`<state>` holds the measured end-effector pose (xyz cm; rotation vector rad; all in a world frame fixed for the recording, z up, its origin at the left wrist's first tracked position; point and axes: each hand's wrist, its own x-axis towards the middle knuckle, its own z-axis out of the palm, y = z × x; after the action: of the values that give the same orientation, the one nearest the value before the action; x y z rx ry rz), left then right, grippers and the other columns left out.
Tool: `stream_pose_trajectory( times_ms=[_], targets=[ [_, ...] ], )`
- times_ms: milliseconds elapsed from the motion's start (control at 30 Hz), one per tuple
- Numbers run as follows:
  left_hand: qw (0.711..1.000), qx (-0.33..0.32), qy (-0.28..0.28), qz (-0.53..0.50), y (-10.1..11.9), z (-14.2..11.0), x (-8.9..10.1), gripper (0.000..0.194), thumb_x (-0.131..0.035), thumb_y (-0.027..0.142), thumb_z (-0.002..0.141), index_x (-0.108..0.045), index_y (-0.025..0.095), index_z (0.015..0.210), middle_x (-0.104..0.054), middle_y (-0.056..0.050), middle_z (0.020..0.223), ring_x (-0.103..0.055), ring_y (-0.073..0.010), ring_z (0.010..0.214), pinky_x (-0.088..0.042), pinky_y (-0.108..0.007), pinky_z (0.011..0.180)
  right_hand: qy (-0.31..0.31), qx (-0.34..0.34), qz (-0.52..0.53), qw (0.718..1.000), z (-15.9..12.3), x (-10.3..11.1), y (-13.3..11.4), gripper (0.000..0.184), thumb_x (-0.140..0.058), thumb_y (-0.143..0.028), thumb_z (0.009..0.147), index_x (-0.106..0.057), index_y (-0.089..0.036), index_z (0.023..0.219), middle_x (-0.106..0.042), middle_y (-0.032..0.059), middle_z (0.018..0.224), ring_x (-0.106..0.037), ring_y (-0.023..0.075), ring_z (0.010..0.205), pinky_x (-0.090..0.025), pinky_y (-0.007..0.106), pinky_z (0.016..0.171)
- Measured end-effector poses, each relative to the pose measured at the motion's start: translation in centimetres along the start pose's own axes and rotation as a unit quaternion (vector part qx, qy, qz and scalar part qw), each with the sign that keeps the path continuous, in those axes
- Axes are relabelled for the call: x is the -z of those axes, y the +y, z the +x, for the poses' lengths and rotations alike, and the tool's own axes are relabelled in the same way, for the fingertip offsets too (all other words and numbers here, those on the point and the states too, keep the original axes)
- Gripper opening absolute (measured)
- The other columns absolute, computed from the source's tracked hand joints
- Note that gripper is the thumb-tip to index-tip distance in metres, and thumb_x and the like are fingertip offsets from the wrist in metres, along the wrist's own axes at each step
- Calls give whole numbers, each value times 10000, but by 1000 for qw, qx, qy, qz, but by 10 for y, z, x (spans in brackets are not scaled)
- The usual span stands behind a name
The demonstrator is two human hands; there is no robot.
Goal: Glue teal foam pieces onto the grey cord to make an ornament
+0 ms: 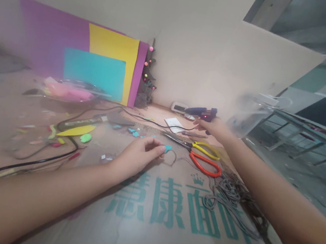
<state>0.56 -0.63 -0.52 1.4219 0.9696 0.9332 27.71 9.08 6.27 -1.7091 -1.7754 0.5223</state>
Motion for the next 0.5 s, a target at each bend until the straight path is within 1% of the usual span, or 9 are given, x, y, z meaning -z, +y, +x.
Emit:
stream_pose_trajectory(
  times_ms=[67,133,167,233,267,300,333,400,500],
  targets=[
    [1000,2,1,-19,1,0,-1,253,-647,400,819,-582,156,810,-595,29,677,-536,-81,571,-384,-188,514,3,12,31,999,-17,-1,-4,272,-587,-400,844,-691,-179,965,-731,98,1011,-688,192,841,-509,272,674],
    [999,1,2,-47,2,0,-1,247,-663,384,805,-573,155,798,-588,31,682,-549,-80,585,-396,-185,529,14,47,78,996,-40,-4,-6,264,-586,-415,846,-688,-204,967,-725,78,1045,-690,202,886,-521,302,756],
    [998,-2,3,-59,2,0,-2,245,-669,378,800,-569,155,793,-586,33,687,-556,-79,593,-403,-183,540,22,65,88,994,-52,-6,-8,258,-599,-425,838,-690,-209,945,-728,68,1017,-692,208,877,-524,320,779],
    [998,-7,10,-62,3,0,-2,240,-673,367,795,-564,154,778,-580,37,682,-552,-76,588,-407,-183,549,33,86,62,994,-78,-10,-9,256,-601,-441,840,-696,-214,911,-730,54,867,-688,225,852,-524,351,802],
    [998,-8,16,-53,4,0,-2,236,-673,362,794,-565,154,770,-578,39,672,-541,-73,573,-403,-184,544,32,90,46,994,-90,-12,-10,250,-594,-438,850,-695,-221,924,-727,48,851,-685,233,872,-522,364,825],
    [999,-8,23,-39,5,0,-2,231,-672,358,795,-569,153,766,-575,41,658,-523,-71,552,-393,-185,531,47,95,29,994,-101,-14,-10,241,-595,-439,851,-698,-229,907,-725,42,830,-684,235,859,-524,371,823],
    [999,-6,27,-23,6,-1,-2,230,-669,361,796,-572,154,768,-572,43,642,-503,-69,529,-380,-187,514,54,106,14,993,-111,-17,-10,234,-584,-439,863,-699,-239,903,-729,40,857,-682,235,860,-527,374,823],
    [1000,4,29,-10,6,-1,-1,244,-662,383,799,-571,157,781,-572,44,623,-474,-70,495,-353,-192,483,42,147,8,988,-127,-22,-9,215,-563,-420,883,-693,-249,892,-731,40,919,-682,230,864,-531,372,813],
    [999,2,25,-47,5,0,0,264,-654,397,795,-550,155,774,-584,32,642,-506,-82,532,-380,-198,519,15,200,38,979,-139,-31,-7,162,-647,-409,826,-676,-258,879,-728,32,885,-689,226,800,-543,362,745]
  ],
)
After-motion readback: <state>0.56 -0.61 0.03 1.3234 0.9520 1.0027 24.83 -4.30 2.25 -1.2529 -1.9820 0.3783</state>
